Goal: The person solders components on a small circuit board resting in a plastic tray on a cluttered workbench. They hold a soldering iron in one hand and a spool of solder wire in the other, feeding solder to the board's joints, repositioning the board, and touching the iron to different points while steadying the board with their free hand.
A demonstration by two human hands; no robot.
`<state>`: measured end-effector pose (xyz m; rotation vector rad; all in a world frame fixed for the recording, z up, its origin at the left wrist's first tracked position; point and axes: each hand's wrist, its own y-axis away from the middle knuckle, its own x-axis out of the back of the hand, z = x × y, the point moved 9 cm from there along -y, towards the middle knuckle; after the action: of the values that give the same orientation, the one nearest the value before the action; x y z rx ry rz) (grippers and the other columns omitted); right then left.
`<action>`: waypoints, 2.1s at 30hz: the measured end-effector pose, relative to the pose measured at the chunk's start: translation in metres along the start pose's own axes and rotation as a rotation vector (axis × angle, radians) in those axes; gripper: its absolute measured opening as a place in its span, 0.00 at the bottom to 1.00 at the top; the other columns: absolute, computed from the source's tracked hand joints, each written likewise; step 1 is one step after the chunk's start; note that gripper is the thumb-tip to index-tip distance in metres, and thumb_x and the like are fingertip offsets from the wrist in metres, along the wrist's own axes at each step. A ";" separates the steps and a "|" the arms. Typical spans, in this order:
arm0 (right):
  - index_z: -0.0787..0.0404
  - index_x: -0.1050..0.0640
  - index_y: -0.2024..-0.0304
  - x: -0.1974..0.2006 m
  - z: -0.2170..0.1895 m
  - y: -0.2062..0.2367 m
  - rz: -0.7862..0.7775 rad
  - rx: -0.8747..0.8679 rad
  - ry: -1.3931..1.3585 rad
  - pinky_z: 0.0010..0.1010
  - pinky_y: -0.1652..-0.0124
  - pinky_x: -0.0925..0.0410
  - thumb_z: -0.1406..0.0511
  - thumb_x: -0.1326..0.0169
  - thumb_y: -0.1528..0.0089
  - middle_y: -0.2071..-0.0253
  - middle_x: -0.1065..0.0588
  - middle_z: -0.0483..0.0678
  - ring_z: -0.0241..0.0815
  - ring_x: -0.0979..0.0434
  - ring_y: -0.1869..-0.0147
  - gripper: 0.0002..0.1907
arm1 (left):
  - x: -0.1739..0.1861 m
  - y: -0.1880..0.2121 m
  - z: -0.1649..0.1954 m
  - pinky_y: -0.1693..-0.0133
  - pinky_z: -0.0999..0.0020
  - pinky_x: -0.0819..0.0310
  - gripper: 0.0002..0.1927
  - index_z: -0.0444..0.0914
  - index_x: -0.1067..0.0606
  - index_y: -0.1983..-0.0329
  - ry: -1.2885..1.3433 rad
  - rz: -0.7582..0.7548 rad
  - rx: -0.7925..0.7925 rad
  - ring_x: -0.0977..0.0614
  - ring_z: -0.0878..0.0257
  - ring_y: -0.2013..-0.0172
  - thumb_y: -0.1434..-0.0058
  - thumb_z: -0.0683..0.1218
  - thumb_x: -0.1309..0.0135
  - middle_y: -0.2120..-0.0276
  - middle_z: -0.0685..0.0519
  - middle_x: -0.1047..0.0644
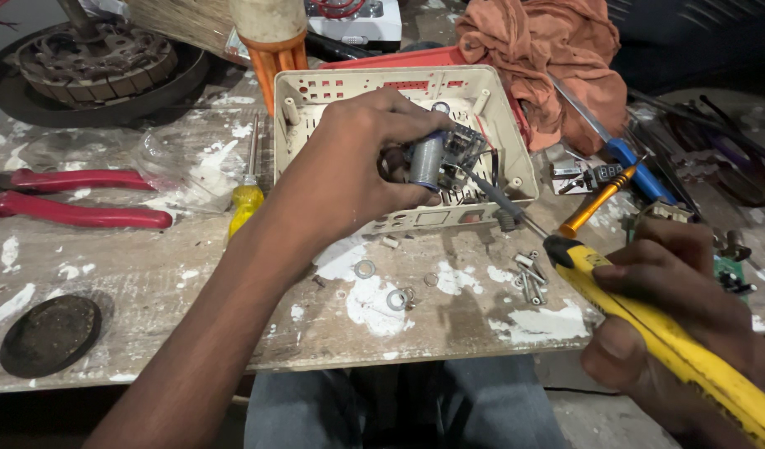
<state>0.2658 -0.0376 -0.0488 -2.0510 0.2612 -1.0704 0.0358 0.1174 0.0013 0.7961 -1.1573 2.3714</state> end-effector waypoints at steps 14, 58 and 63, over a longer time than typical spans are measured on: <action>0.66 0.23 0.52 -0.002 -0.010 -0.003 0.040 -0.008 -0.074 0.36 0.40 0.36 0.47 0.39 0.37 0.63 0.25 0.45 0.45 0.33 0.47 0.29 | -0.003 -0.001 -0.001 0.55 0.67 0.18 0.34 0.37 0.22 0.44 -0.018 -0.015 -0.006 0.16 0.57 0.56 0.59 0.39 0.27 0.51 0.48 0.21; 0.64 0.22 0.56 -0.001 -0.024 -0.004 0.112 0.130 -0.143 0.45 0.40 0.34 0.51 0.40 0.35 0.53 0.24 0.50 0.48 0.22 0.50 0.22 | -0.003 0.001 0.000 0.53 0.68 0.19 0.35 0.39 0.22 0.43 -0.049 0.002 -0.001 0.16 0.59 0.55 0.59 0.40 0.26 0.50 0.49 0.21; 0.64 0.22 0.53 -0.003 -0.021 -0.003 0.102 0.129 -0.126 0.40 0.42 0.34 0.51 0.39 0.33 0.55 0.24 0.48 0.46 0.25 0.49 0.22 | -0.005 0.001 -0.004 0.55 0.67 0.19 0.35 0.39 0.22 0.43 -0.032 -0.030 0.054 0.16 0.59 0.57 0.59 0.40 0.27 0.50 0.50 0.21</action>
<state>0.2476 -0.0462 -0.0414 -1.9584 0.2239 -0.8707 0.0374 0.1198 -0.0048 0.8656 -1.0899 2.3832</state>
